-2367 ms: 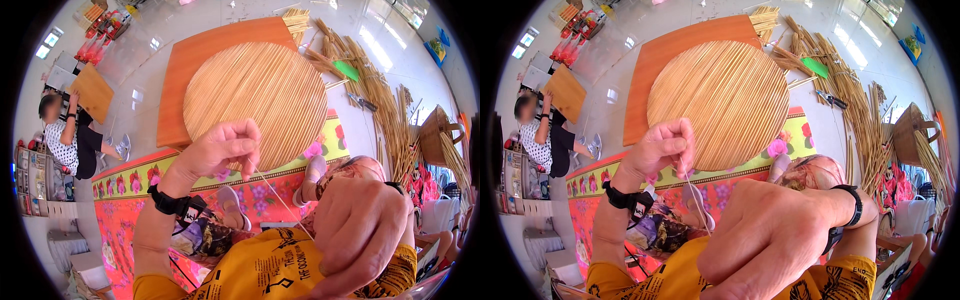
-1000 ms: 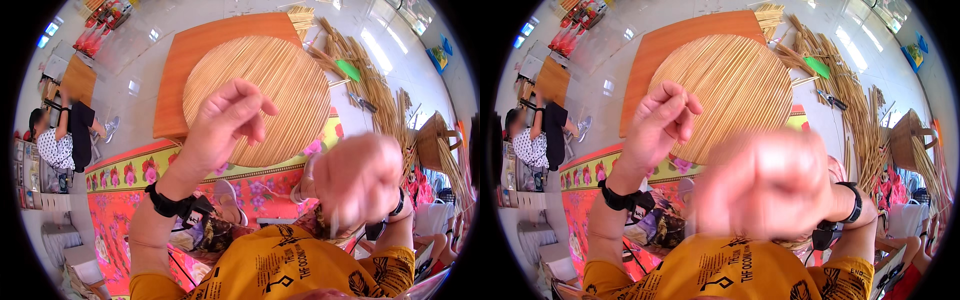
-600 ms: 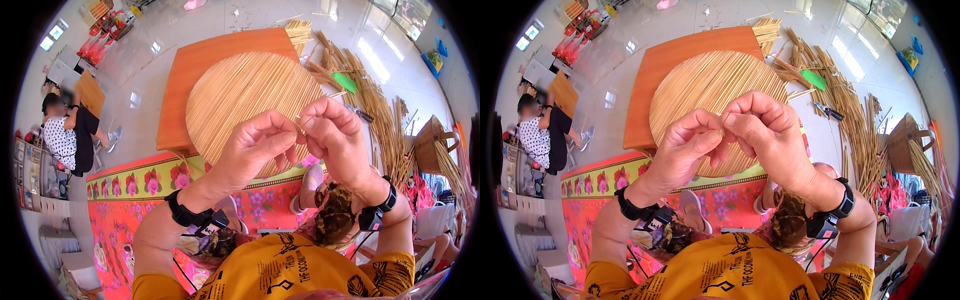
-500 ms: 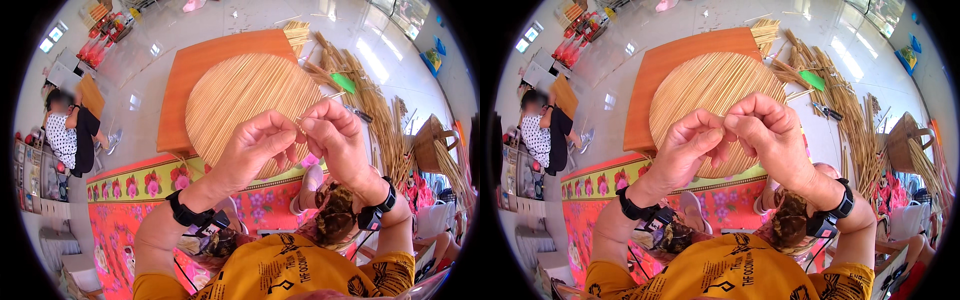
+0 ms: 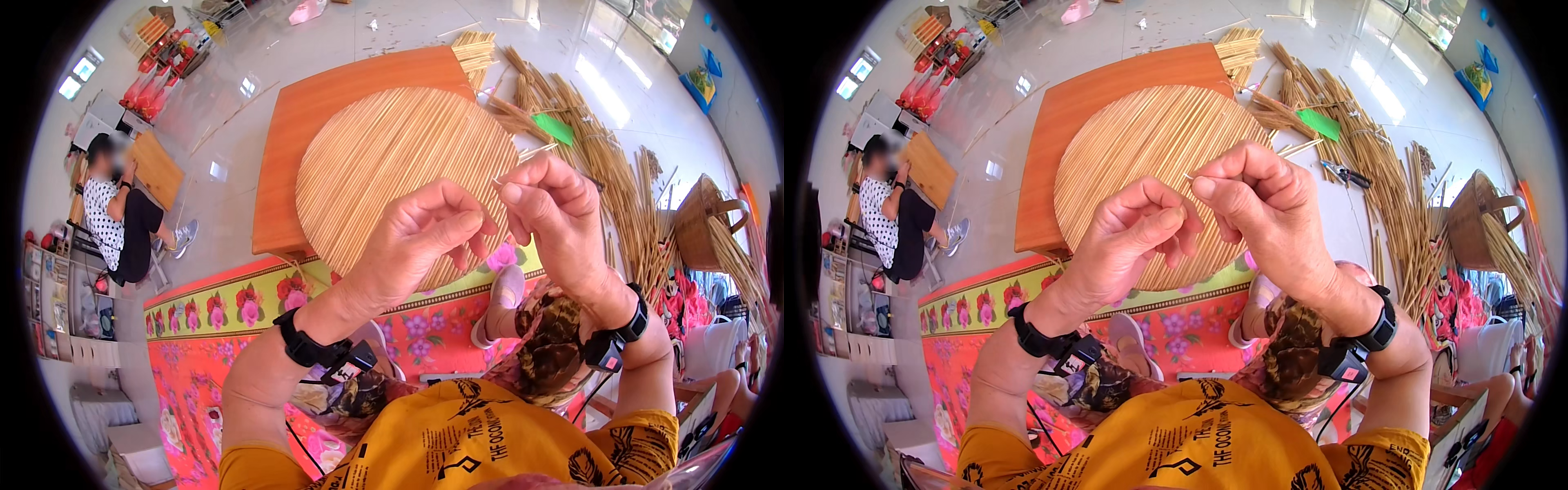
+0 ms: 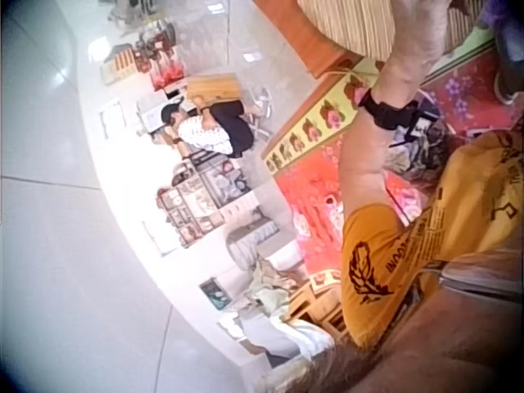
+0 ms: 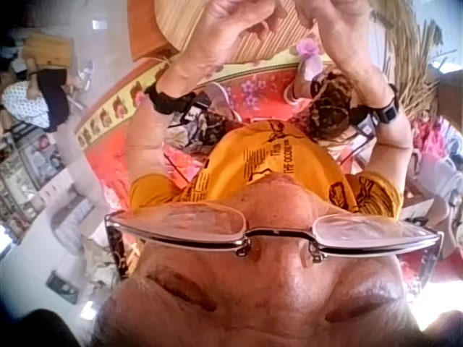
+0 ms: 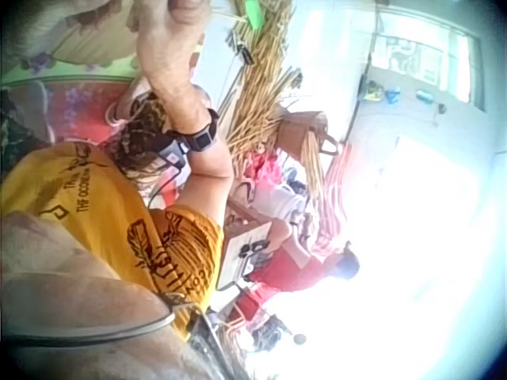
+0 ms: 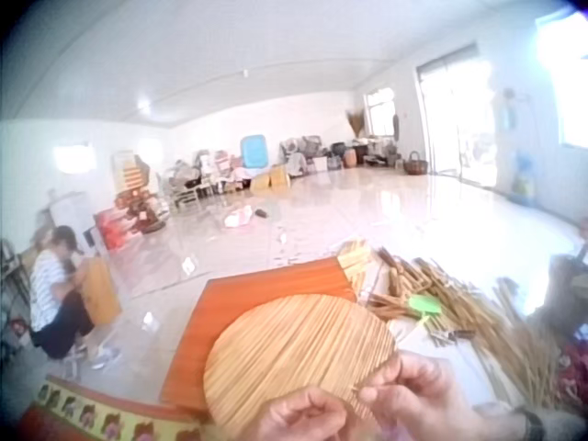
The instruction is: The person uses a needle and thread to sew the outer edge of a circular bamboo object. They rotate the object to continue stitching along the perimeter and later pick up a small bundle of thread.
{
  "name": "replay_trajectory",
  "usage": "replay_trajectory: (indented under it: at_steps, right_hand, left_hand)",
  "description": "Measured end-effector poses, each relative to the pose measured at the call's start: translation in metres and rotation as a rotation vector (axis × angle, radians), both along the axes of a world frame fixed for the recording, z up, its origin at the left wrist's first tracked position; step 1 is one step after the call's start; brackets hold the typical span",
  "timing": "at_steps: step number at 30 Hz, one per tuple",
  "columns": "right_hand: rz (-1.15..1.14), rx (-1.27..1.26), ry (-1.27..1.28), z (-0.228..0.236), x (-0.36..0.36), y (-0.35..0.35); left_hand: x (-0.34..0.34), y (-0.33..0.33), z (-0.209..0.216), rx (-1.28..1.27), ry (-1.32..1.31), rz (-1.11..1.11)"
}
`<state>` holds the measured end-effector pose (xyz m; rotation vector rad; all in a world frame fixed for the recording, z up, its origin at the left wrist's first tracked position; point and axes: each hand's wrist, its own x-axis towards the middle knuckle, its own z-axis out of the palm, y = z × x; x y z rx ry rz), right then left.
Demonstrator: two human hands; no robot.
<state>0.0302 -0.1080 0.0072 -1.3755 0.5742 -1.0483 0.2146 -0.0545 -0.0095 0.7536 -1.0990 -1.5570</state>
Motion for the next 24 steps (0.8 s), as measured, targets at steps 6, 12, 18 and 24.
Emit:
replay_trajectory:
  at_steps: [6, 12, 18, 24]
  right_hand:
    - [-0.031, -0.054, 0.027, 0.003, -0.001, -0.001]
    - [0.034, 0.070, 0.078, 0.011, 0.002, 0.000]
    - [0.143, 0.156, 0.085, 0.007, 0.013, 0.002]
    - [0.134, 0.162, 0.146, 0.011, 0.019, 0.005]
  left_hand:
    - [0.000, -0.004, 0.001, -0.008, -0.027, -0.011]
    - [-0.002, -0.002, 0.004, -0.065, -0.024, 0.079]
    - [0.004, -0.004, 0.010, -0.296, -0.077, 0.259]
    - [0.018, -0.007, 0.010, -0.614, -0.465, 0.404]
